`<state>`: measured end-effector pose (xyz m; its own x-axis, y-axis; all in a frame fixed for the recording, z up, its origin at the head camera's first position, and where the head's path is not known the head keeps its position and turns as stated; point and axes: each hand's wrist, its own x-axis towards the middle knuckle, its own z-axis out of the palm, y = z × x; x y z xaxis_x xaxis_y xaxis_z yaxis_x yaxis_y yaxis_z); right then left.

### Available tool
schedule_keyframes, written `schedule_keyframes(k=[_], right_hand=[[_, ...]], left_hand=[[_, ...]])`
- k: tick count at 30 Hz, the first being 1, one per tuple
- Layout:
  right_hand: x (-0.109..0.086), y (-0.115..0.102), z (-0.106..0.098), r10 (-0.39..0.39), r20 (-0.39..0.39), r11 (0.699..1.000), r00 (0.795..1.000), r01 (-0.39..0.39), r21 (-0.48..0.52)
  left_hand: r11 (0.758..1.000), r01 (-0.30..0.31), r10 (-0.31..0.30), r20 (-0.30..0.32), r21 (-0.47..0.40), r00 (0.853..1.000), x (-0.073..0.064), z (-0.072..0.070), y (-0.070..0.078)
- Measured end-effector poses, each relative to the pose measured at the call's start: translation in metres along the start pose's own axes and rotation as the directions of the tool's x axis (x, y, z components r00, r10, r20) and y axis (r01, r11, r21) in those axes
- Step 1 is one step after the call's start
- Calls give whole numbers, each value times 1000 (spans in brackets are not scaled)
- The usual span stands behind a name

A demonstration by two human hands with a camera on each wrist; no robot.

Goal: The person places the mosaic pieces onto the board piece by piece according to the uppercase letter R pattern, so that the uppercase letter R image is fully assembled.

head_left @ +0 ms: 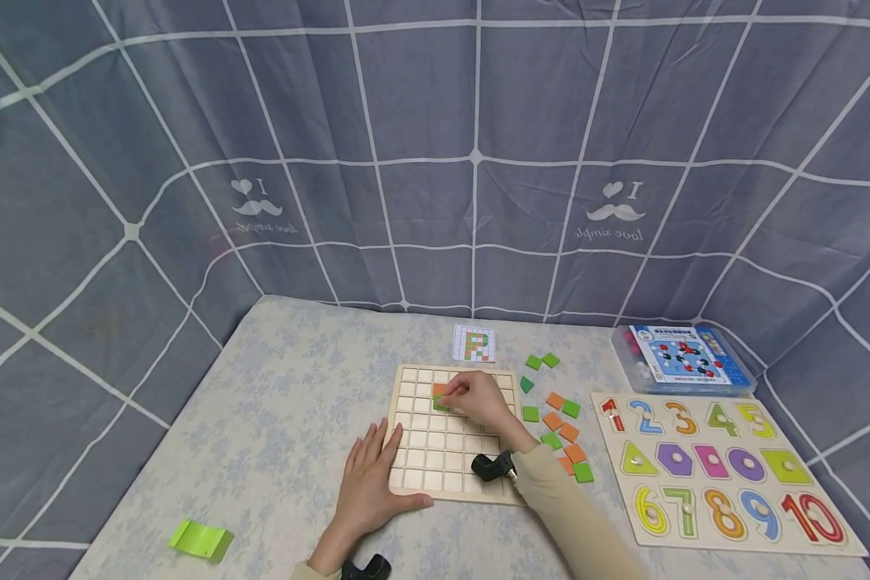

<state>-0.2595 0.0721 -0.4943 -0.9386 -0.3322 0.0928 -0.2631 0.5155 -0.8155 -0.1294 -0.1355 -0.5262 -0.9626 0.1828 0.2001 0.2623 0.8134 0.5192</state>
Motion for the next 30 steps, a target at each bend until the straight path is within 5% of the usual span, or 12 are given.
schedule_keyframes(k=[13,30], right_hand=[[-2,-6,-1,-13,13,984,1000,15,-176],[-5,-5,3,-30,20,972,999,33,-233]], left_hand=[[1000,15,-15,14,-11,1000,0,-1,2],[1000,22,-21,29,-14,999,0,0,1]])
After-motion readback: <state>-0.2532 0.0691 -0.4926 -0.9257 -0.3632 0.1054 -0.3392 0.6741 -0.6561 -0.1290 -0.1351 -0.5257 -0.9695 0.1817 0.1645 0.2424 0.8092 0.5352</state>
